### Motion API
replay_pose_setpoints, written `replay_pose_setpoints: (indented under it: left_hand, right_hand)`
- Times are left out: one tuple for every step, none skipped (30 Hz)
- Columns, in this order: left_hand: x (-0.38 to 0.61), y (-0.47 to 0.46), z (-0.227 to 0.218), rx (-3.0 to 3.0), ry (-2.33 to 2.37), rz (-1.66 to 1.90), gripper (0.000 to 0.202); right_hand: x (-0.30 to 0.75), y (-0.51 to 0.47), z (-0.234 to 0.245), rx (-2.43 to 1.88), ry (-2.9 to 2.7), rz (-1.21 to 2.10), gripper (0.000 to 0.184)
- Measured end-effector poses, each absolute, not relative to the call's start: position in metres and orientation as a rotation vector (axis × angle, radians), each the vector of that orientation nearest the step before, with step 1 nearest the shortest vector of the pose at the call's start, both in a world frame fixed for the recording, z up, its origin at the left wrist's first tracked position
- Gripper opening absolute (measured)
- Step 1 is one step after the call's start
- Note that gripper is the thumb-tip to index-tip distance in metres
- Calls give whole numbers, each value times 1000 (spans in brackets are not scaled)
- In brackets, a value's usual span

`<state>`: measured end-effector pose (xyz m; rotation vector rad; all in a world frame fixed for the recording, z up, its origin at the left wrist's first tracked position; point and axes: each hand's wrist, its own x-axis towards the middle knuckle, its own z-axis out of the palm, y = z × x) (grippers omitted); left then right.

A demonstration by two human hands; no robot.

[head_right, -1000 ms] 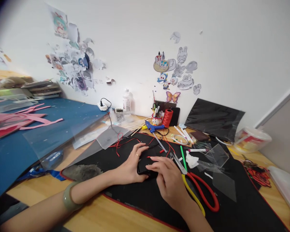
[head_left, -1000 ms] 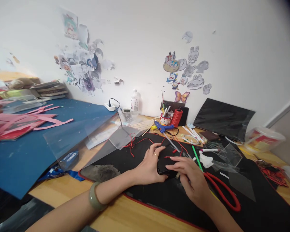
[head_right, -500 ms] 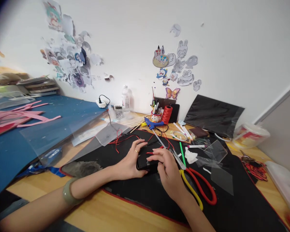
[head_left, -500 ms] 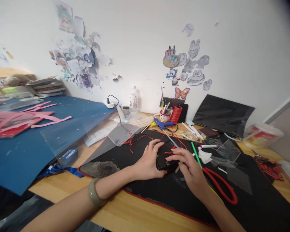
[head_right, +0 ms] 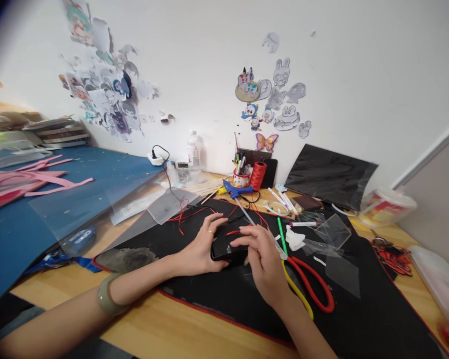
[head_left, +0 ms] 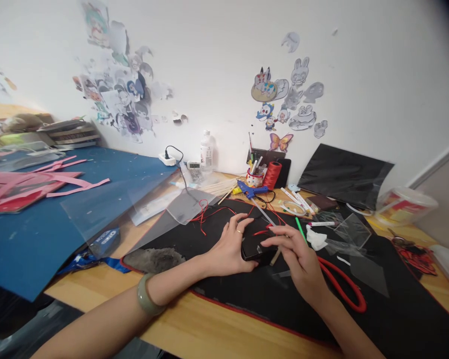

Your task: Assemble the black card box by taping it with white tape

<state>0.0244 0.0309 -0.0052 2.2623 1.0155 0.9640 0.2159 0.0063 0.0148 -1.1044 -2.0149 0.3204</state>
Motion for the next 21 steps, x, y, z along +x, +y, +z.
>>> replay_pose_setpoints:
  left_hand:
    - [24, 31, -5, 2261, 1011, 968, 90]
    - [24, 31, -5, 2260, 1008, 972, 90]
    - [24, 31, -5, 2258, 1008, 975, 90]
    - [25, 31, -5, 2257, 1009, 976, 90]
    - [25, 31, -5, 2256, 1012, 976, 90]
    - [25, 31, -5, 2255, 1015, 973, 90]
    - [25, 31, -5, 2256, 1020, 967, 90]
    - [25, 31, -5, 2260, 1024, 959, 90]
    - [25, 31, -5, 2266, 1026, 953, 90]
    - [25, 31, -5, 2272, 1026, 952, 90]
    - [25, 31, -5, 2277, 1024, 957, 91]
    - [25, 31, -5, 2280, 1020, 963, 91]
    - [25, 31, -5, 2279, 1015, 971, 91]
    - [25, 31, -6, 2276, 1012, 979, 91]
    - [25, 31, -6, 2271, 1011, 985, 90]
    - [25, 32, -7, 2268, 1012, 987, 90]
    - [25, 32, -7, 2268, 1013, 985, 91]
    - [25, 32, -7, 2270, 1013, 983, 91]
    - [25, 32, -7, 2275, 1013, 979, 92]
    - [24, 32, -7, 2282, 1013, 974, 92]
    - [24, 32, -7, 2288, 1014, 970, 93]
  right_hand:
    - [215, 6, 16, -1093, -2039, 307, 27]
    - [214, 6, 16, -1088, -2059, 289, 28]
    - [213, 5, 17, -1092, -2072, 267, 28]
    - [213, 5, 17, -1106, -2072, 248, 29]
    - [212, 5, 18, -1120, -2058, 241, 30]
    - [212, 5, 18, -1135, -2036, 248, 30]
    - [212, 4, 18, -1143, -2015, 266, 30]
    - [212, 4, 18, -1146, -2001, 291, 30]
    - [212, 4, 18, -1141, -1998, 316, 30]
    - [212, 4, 17, -1130, -2011, 336, 28]
    - [212, 5, 17, -1122, -2031, 343, 26]
    - [211, 6, 17, -1121, -2049, 341, 25]
    - [211, 7, 16, -1130, -2054, 332, 24]
    - [211, 8, 16, -1148, -2043, 321, 24]
    - [211, 8, 16, -1167, -2017, 311, 25]
    - [211, 9, 15, -1187, -1985, 303, 26]
    - [211, 9, 15, -1193, -1962, 301, 27]
    - [211, 9, 15, -1186, -1956, 304, 28]
    - [211, 8, 15, -1169, -1970, 310, 27]
    - [212, 8, 15, -1149, -1993, 314, 27]
    - [212, 7, 15, -1134, -2017, 316, 26]
